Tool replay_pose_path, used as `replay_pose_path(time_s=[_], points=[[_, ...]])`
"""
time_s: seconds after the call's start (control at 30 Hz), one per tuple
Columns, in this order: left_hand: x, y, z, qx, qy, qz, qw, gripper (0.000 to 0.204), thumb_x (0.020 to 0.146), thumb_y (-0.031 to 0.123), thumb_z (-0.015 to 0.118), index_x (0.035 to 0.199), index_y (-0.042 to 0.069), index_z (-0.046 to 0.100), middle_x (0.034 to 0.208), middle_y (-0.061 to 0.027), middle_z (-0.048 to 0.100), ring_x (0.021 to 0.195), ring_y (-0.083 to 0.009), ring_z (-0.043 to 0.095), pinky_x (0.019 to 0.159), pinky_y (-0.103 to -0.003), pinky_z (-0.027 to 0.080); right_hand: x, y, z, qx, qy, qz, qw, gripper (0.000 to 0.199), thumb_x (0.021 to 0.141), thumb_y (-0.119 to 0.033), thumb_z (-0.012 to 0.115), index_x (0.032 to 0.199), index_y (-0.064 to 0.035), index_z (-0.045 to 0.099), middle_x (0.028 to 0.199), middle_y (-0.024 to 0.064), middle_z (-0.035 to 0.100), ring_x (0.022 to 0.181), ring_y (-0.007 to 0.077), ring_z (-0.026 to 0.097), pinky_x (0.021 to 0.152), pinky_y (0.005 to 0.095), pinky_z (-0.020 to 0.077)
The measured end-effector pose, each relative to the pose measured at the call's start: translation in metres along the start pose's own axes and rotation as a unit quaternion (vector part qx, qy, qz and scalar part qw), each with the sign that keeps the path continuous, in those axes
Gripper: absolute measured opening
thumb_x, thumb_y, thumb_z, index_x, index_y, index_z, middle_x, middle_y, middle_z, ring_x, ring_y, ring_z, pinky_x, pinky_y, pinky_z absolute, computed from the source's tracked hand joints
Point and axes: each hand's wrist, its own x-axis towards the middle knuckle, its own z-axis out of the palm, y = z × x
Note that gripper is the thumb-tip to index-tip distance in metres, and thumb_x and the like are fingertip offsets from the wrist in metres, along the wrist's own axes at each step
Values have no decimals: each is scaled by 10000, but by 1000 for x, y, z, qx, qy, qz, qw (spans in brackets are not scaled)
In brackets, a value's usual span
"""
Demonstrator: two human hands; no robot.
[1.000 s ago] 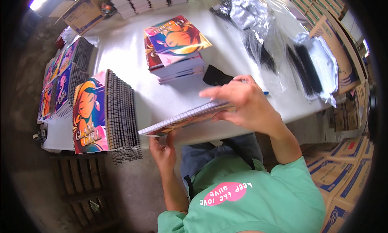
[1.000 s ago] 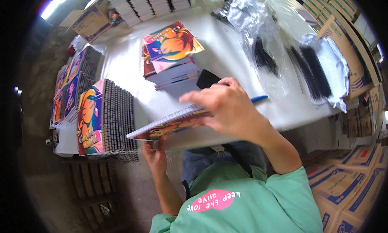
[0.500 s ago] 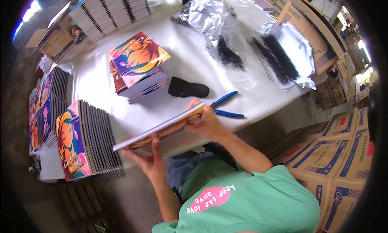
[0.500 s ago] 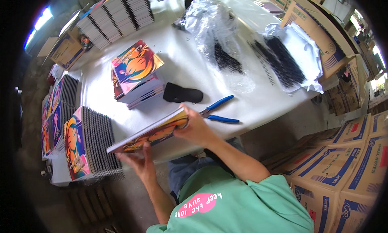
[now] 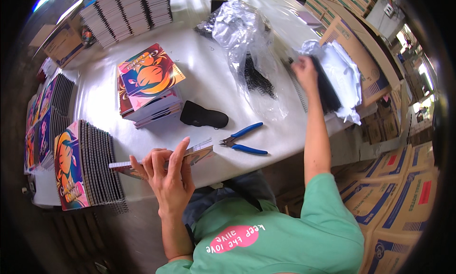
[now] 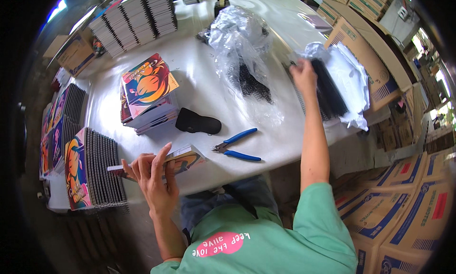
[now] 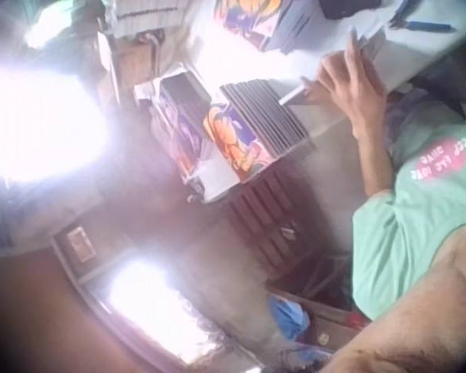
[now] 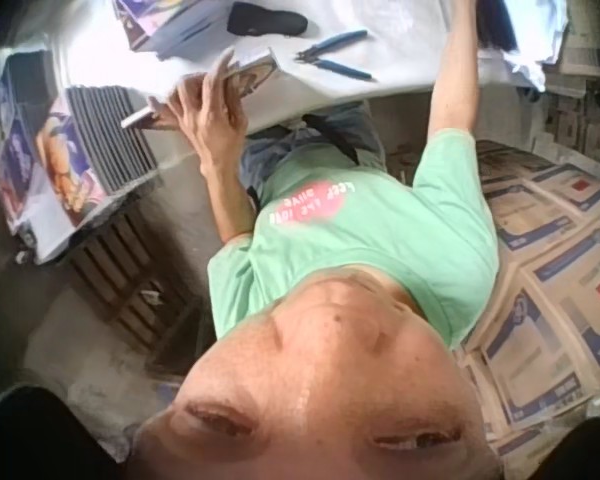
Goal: The person assembles spiral-bound notebooks by threading plastic coils through the pre-punched holes of notebook covers and paper stacks, using a pair of pliers to cut and bend the coil ends to secure them.
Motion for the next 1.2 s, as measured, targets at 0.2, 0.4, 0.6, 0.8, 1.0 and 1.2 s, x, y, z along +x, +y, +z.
replay_pose_path(time_s=[0.2, 0.4, 0.6, 0.8, 1.0, 1.2], points=[[-5, 3, 21, 59, 78, -16, 995, 490, 668, 393, 757, 1063, 163, 579, 981, -55, 489, 1189, -325, 411, 1061, -587, 3, -9, 4, 33, -168, -86, -87, 978, 441, 796, -79, 559, 1223, -43, 460, 937, 228, 630, 940, 390, 597, 797, 476, 463], [-5, 12, 54, 77, 216, -51, 972, 603, 574, 514, 795, 930, 157, 464, 1073, -91, 449, 1252, -411, 307, 985, -640, 96, -27, -104, -57, 120, -94, -125, 980, 423, 835, -68, 490, 1258, -67, 466, 822, 79, 586, 621, 160, 505, 616, 287, 438], [-3, 12, 55, 82, 204, -41, 975, 466, 606, 384, 768, 920, 170, 498, 1020, -68, 457, 1221, -399, 345, 983, -623, 118, -133, -199, -73, 258, -428, -282, 819, 243, 835, -41, 614, 1071, -82, 653, 726, 22, 555, 600, 104, 474, 556, 232, 389], [0, 13, 56, 46, 231, -18, 972, 362, 615, 329, 752, 869, 173, 547, 942, -57, 471, 1168, -377, 390, 995, -578, 156, -151, -208, -43, 298, -331, -238, 863, 193, 787, 2, 651, 968, -57, 685, 816, 62, 605, 736, 151, 586, 637, 270, 465], [-4, 10, 60, 30, 235, -41, 971, 349, 638, 385, 706, 915, 204, 596, 921, -30, 476, 1120, -287, 452, 1042, -654, -34, -149, -213, -41, 299, -381, -289, 826, 227, 743, 46, 669, 941, -62, 693, 892, 52, 592, 782, 156, 598, 660, 264, 477], [-5, 12, 55, 41, 203, -41, 978, 359, 692, 436, 701, 962, 218, 609, 911, -31, 440, 1044, -249, 454, 1035, -668, -7, -143, -207, -40, 313, -516, -164, 780, 132, 867, -26, 587, 968, -7, 669, 781, 63, 607, 658, 108, 574, 576, 237, 456]])
